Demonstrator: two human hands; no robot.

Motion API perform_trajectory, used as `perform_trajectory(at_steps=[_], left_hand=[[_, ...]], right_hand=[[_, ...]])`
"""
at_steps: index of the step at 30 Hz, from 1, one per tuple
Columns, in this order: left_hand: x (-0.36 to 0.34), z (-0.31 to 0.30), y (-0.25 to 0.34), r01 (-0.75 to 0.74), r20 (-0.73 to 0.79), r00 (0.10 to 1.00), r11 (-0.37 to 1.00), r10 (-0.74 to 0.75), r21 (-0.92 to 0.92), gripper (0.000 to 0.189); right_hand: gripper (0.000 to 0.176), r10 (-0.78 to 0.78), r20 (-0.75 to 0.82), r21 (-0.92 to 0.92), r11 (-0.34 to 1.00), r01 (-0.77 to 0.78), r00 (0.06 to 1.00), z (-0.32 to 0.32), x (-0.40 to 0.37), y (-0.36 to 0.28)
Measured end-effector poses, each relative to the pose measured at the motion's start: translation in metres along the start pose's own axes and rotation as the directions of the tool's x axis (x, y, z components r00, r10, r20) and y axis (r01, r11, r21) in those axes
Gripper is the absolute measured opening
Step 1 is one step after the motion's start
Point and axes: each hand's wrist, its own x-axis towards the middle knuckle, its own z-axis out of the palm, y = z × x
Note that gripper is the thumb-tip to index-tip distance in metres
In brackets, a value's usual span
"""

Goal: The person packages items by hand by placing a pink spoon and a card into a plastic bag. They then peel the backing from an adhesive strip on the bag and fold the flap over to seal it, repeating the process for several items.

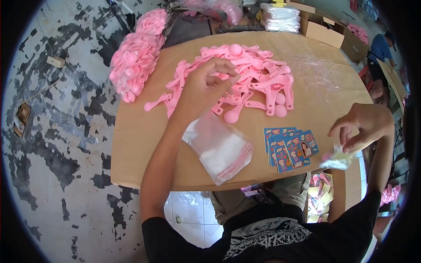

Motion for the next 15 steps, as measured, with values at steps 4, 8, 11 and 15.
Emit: perform_trajectory(at_steps=[4, 8, 11, 15], left_hand=[[-0.002, -0.004, 0.005, 0.106, 0.107, 0.987, 0.984, -0.122, 0.145, 0.019], [-0.007, -0.024, 0.008, 0.137, 0.539, 0.797, 0.951, -0.272, 0.277, 0.015], [-0.011, -0.033, 0.015, 0.320, 0.668, 0.621, 0.911, -0.410, 0.261, 0.014], [-0.014, -0.039, 0.014, 0.461, 0.752, 0.359, 0.806, -0.553, 0.372, 0.017]], right_hand=[[0.023, -0.173, -0.446, -0.178, 0.979, 0.103, 0.878, 0.021, 0.042, -0.005], [0.027, -0.209, -0.498, 0.114, 0.946, 0.302, 0.842, 0.045, 0.126, -0.033], [0.031, -0.247, -0.417, 0.096, 0.945, 0.312, 0.875, 0.049, 0.167, -0.048], [0.028, -0.321, -0.353, 0.265, 0.866, 0.423, 0.879, 0.049, 0.192, -0.042]])
